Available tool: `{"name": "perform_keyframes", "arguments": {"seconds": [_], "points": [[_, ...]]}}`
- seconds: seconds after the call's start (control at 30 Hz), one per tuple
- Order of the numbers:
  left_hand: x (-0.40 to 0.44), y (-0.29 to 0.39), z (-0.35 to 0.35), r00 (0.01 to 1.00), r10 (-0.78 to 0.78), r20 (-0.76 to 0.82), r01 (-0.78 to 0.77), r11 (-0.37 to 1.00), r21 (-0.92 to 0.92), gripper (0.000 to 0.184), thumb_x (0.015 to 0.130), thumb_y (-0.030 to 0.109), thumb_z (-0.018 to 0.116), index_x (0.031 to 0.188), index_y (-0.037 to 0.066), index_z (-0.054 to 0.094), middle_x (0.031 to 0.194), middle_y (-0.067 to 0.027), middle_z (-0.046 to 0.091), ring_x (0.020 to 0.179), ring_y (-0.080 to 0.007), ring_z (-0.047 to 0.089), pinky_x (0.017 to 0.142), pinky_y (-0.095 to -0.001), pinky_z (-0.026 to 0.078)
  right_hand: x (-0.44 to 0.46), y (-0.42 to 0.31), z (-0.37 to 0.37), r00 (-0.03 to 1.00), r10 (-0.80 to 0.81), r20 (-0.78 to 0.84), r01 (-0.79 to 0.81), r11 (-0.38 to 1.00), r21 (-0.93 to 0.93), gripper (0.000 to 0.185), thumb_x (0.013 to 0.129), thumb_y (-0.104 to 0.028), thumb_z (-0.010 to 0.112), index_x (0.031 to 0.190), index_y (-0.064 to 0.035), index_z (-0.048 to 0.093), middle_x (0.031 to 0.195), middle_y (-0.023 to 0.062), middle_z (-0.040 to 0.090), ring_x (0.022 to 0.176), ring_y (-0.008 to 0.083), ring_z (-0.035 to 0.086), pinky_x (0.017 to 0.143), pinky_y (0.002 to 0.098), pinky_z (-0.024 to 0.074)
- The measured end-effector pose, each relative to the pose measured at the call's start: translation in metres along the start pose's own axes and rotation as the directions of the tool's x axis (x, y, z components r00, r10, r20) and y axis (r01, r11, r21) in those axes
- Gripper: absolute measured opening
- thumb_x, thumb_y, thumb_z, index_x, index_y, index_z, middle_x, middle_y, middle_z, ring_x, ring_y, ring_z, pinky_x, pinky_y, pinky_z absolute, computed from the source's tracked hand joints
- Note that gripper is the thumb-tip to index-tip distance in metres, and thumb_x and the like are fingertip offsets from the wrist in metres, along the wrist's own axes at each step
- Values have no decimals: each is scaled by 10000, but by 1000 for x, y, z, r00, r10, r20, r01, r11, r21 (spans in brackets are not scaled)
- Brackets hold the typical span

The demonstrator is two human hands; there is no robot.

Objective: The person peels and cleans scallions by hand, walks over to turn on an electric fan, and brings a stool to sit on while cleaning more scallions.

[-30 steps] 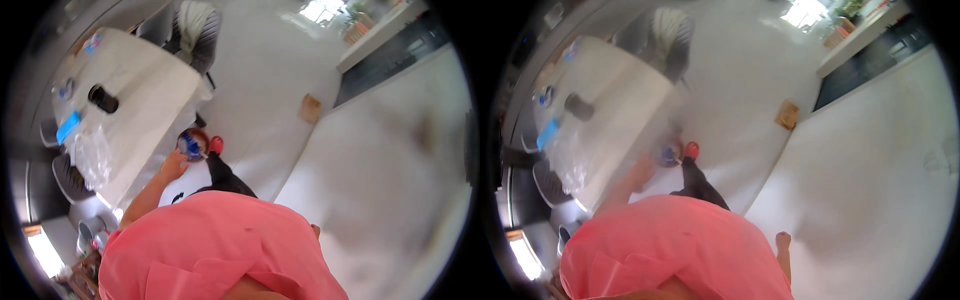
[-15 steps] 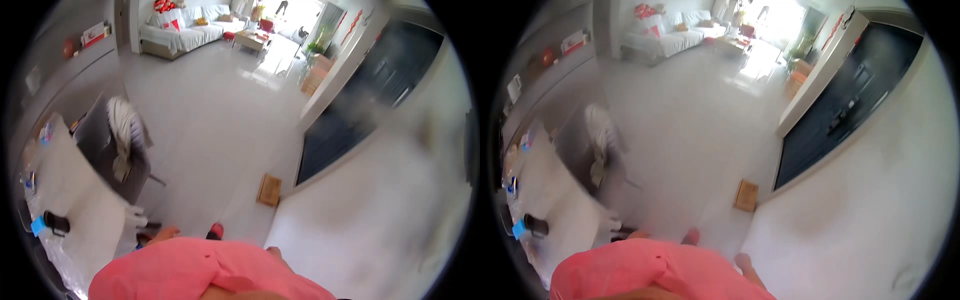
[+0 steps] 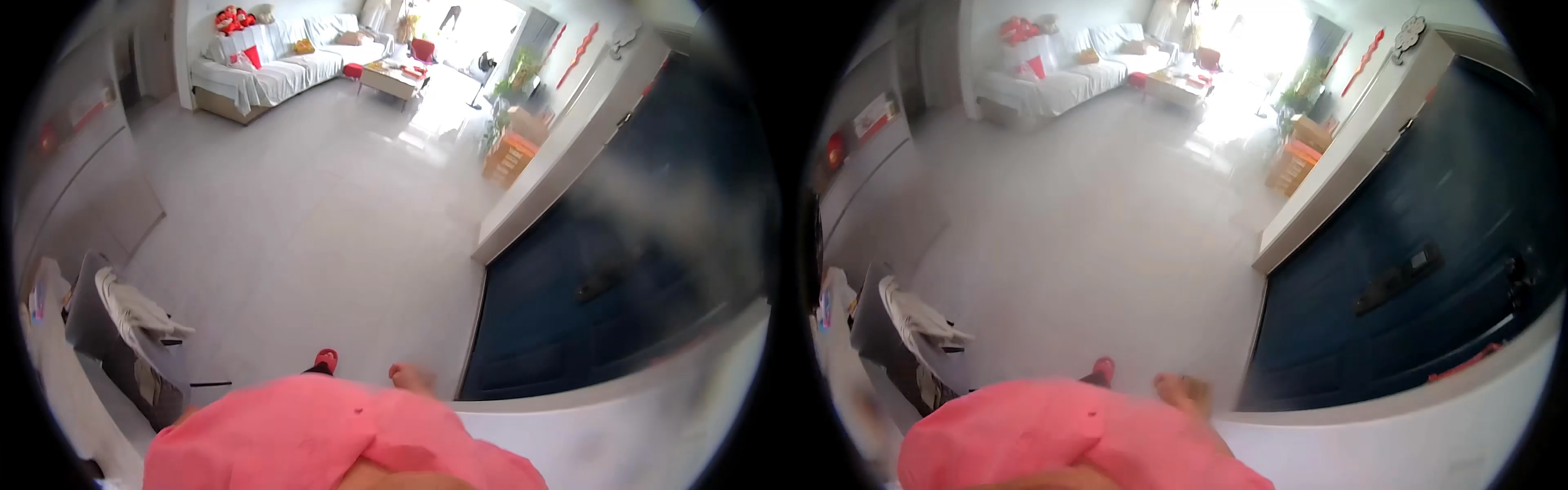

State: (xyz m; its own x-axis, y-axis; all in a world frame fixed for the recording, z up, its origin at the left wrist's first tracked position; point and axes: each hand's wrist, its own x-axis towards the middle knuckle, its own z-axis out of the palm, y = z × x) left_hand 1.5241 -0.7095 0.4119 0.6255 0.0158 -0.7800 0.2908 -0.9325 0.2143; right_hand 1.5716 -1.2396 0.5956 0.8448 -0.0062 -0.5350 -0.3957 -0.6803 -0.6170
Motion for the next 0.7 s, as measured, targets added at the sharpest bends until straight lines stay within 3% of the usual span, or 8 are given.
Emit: {"name": "perform_keyframes", "arguments": {"seconds": [0.1, 0.2, 0.4, 0.43, 0.53, 0.6, 0.67, 0.7], "points": [[78, 73, -80, 999, 26, -27, -25, 998, 49, 285, 768, 259, 496, 902, 35, 611, 918, -197, 592, 882, -345, 558, 767, -416, 439, 81, 12, -58, 997, -28, -77, 19, 993, -119, 169, 712, -114, 505, 783, -57, 647, 784, 168, 626, 748, 305, 601, 678, 380, 460], [148, 208, -195, 971, 157, -179, -147, 987, 63, 292, 765, 262, 484, 880, 27, 615, 890, -204, 597, 857, -351, 566, 752, -420, 444, 153, 37, -117, 987, 48, -155, -71, 987, -146, 165, 713, -118, 508, 779, -57, 646, 778, 165, 626, 736, 301, 600, 671, 381, 459], [218, 558, -399, 698, 589, -408, -634, 773, 31, 302, 761, 264, 478, 852, 16, 624, 844, -213, 608, 821, -354, 584, 730, -420, 454, 291, 109, -210, 942, 296, -158, -320, 934, -157, 156, 717, -125, 514, 771, -57, 644, 765, 159, 626, 711, 291, 597, 657, 384, 459], [227, 599, -417, 639, 653, -407, -705, 708, 30, 294, 762, 261, 492, 861, 18, 627, 844, -210, 610, 827, -345, 588, 733, -414, 457, 318, 121, -225, 934, 327, -146, -349, 923, -164, 155, 717, -126, 515, 770, -57, 644, 763, 158, 626, 707, 290, 597, 655, 384, 458], [344, 702, -442, 660, 663, -352, -717, 696, -33, 286, 763, 265, 510, 844, 15, 622, 824, -207, 610, 812, -319, 600, 707, -412, 458, 410, 151, -289, 919, 376, -114, -392, 896, -206, 151, 719, -130, 519, 766, -57, 643, 756, 155, 626, 695, 285, 596, 648, 385, 458], [407, 698, -441, 540, 712, -449, -784, 619, 39, 266, 759, 258, 518, 790, 16, 622, 764, -214, 600, 731, -311, 598, 653, -423, 449, 468, 152, -335, 929, 359, -95, -371, 891, -263, 149, 720, -132, 521, 763, -57, 642, 752, 153, 626, 686, 282, 595, 643, 386, 458], [451, 682, -457, 714, 691, -114, -682, 723, 109, 261, 758, 248, 506, 702, 12, 602, 707, -223, 581, 654, -318, 572, 615, -434, 433, 533, 153, -387, 956, 284, -73, -289, 871, -397, 147, 721, -135, 523, 760, -57, 641, 747, 151, 626, 678, 279, 594, 638, 387, 458], [475, 664, -458, 803, 583, -123, -582, 812, 54, 273, 747, 242, 506, 634, 0, 562, 644, -216, 559, 589, -331, 538, 581, -442, 423, 574, 153, -417, 989, 141, -35, -135, 807, -575, 146, 722, -136, 524, 759, -57, 641, 745, 150, 626, 674, 277, 594, 636, 387, 457]]}}
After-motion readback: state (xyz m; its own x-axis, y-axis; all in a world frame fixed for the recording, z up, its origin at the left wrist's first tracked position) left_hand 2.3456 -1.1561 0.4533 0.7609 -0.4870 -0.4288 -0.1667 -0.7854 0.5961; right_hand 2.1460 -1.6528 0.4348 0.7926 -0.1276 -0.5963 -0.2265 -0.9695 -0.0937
